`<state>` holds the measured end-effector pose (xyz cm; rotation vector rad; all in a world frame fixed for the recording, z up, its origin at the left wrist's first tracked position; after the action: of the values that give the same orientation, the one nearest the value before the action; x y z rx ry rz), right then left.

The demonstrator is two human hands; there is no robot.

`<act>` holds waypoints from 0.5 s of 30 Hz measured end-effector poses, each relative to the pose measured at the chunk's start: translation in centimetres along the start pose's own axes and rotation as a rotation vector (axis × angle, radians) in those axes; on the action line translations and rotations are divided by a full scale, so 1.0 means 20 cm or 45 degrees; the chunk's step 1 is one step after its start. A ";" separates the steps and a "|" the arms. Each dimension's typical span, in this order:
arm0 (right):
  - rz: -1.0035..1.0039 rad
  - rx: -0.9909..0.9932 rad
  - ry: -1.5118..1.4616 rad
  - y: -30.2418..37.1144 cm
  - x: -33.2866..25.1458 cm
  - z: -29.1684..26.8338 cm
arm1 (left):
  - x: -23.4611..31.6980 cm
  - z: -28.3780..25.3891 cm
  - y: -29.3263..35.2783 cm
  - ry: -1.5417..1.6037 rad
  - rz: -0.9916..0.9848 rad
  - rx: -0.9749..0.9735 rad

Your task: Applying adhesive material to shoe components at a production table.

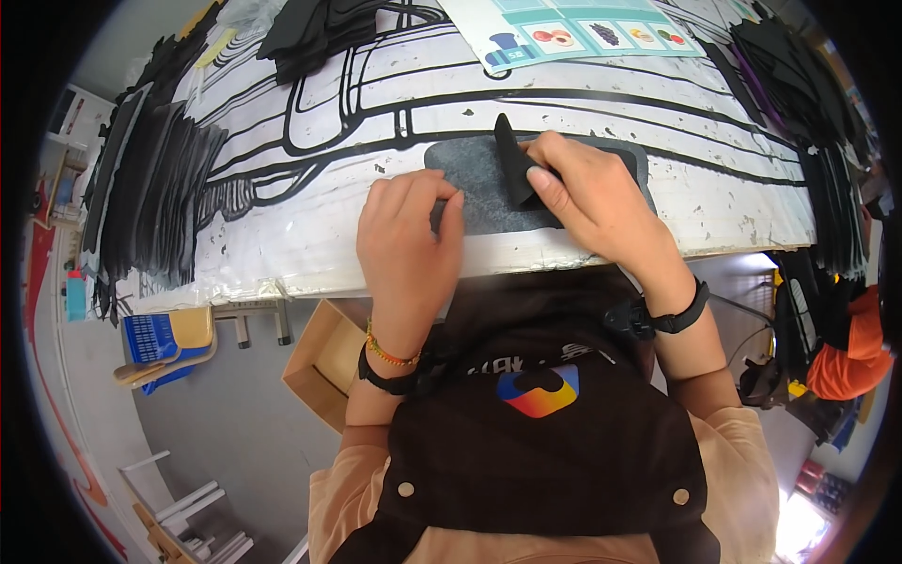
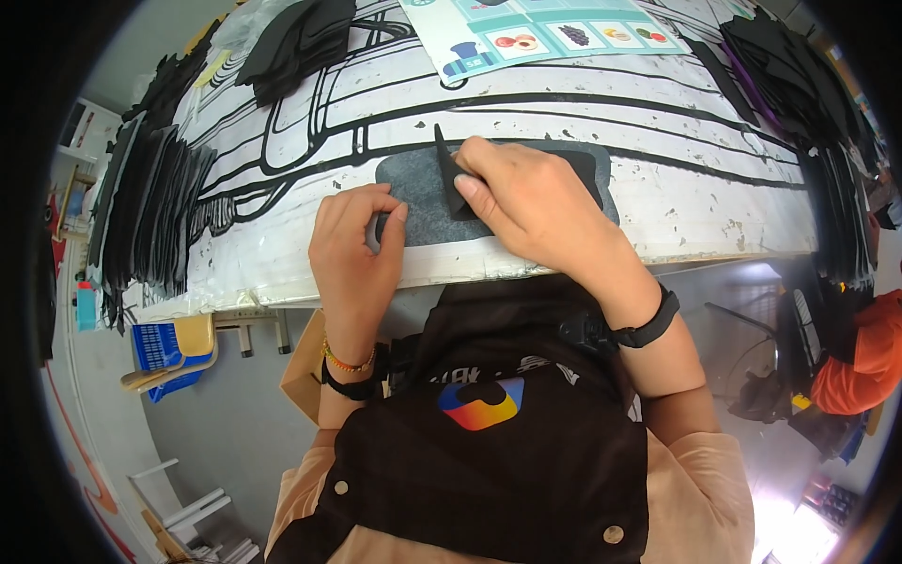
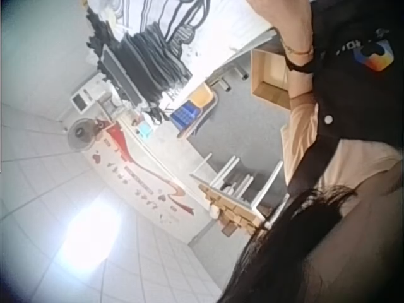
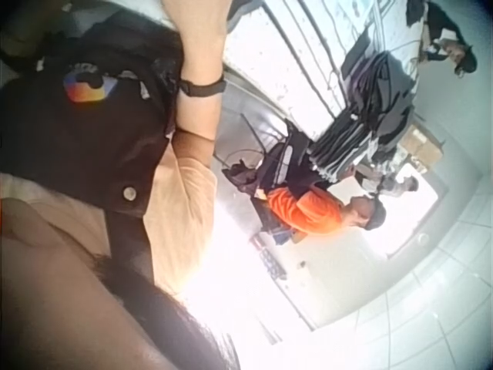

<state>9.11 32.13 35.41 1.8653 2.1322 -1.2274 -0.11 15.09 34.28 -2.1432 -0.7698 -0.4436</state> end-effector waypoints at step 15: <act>0.374 0.217 -0.377 0.04 0.16 -0.09 | -0.01 0.01 0.00 -0.017 0.000 -0.010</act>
<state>9.84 35.68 34.59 1.8350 1.5865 -1.5371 -0.23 15.16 34.07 -2.1553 -0.7772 -0.4333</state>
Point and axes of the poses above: each hand's wrist, its own y-axis away from the middle knuckle, its own z-axis out of the palm, x = y × z, the point moved 6 cm from there along -y, towards the middle knuckle, and after that the axes turned 6 degrees about -z, right-handed, at the moved point
